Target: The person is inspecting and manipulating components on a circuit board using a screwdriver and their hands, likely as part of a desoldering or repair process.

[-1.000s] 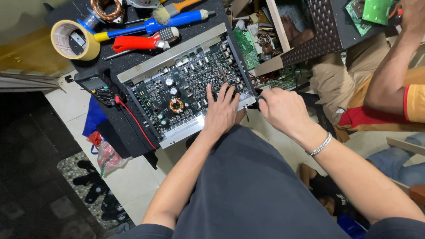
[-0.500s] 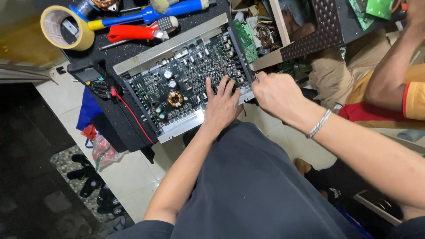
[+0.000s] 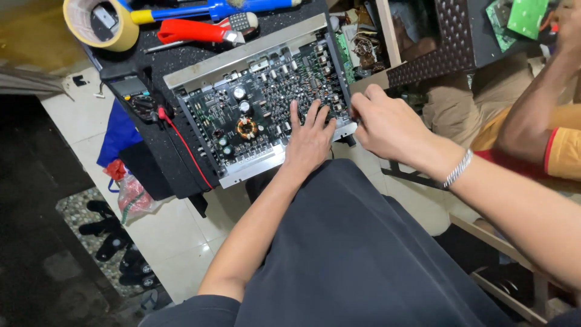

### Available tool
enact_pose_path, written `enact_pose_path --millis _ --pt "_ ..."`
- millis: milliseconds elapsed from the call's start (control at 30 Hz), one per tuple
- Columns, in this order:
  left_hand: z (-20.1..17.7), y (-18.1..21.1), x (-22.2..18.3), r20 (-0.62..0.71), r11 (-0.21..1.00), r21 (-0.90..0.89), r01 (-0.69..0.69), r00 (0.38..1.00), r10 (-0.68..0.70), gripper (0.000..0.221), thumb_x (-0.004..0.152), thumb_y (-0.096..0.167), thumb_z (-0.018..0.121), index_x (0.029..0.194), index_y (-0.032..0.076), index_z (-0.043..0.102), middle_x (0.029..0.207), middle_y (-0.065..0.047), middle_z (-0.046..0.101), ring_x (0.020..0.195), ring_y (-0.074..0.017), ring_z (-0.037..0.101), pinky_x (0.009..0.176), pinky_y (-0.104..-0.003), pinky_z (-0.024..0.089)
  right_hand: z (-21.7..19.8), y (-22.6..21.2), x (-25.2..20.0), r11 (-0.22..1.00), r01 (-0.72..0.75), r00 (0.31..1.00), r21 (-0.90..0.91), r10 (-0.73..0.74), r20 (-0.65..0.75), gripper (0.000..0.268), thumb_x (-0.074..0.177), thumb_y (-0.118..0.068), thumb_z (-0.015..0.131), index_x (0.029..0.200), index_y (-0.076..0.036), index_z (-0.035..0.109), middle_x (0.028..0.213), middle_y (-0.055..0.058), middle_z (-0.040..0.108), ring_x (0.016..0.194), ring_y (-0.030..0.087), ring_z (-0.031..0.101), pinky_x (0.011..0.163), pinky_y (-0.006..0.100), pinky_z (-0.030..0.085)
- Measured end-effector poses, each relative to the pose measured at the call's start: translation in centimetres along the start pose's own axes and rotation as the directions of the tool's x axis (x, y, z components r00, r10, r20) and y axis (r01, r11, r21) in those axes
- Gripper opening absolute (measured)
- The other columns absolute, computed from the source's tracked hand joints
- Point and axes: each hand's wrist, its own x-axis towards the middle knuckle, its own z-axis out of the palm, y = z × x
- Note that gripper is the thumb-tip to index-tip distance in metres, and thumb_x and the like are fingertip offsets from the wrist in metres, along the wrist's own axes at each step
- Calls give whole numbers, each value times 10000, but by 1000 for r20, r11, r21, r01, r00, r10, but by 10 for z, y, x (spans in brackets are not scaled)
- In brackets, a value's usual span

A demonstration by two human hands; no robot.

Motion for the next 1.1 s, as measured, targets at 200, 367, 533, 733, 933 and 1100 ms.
enact_pose_path --millis 200,367,533,733,933,1100 --pt "3 -1 1 -59 1000 -5 -20 998 19 218 924 186 648 1117 141 738 1289 -129 608 1402 -322 442 1221 -732 21 10 -4 -28 920 258 864 -296 -357 -355 67 1009 -75 534 963 -44 572 1043 115 560 779 354 687 570 389 566" --pt "2 -1 0 -76 999 31 -45 996 47 150 958 222 620 1047 157 723 1179 -86 582 1315 -289 470 1220 -709 28 31 23 -26 898 132 878 -420 -302 -371 104 1003 -159 526 932 -89 558 957 79 496 656 313 661 488 418 536" --pt "-6 -1 4 -94 997 31 -68 993 71 118 950 225 636 1017 145 689 1102 -73 537 1239 -289 484 1207 -689 71 39 22 -30 894 -38 890 -447 -172 -422 269 1109 -300 484 908 -131 541 883 41 497 506 281 659 431 391 528" --pt "-5 -3 3 -78 997 52 -64 995 68 128 944 248 643 1021 159 694 1077 -67 530 1235 -281 477 1204 -693 53 34 21 -40 980 127 951 -152 -164 -261 124 982 -135 573 1054 -42 536 1032 133 476 731 513 678 508 557 580" --pt "-4 -1 1 -62 997 43 -65 996 68 154 955 234 616 1054 165 712 1078 -65 552 1236 -283 491 1201 -681 38 58 16 -40 918 -100 896 -383 -84 -436 292 1134 -351 450 944 -145 532 870 49 494 466 358 663 431 445 544" --pt "-4 -1 2 -79 996 64 -68 994 73 163 939 242 621 1055 165 706 1081 -73 555 1243 -288 487 1205 -689 30 40 9 -46 990 64 934 -124 -104 -341 130 1035 -137 520 1151 -80 542 1075 109 464 645 500 688 487 565 577"
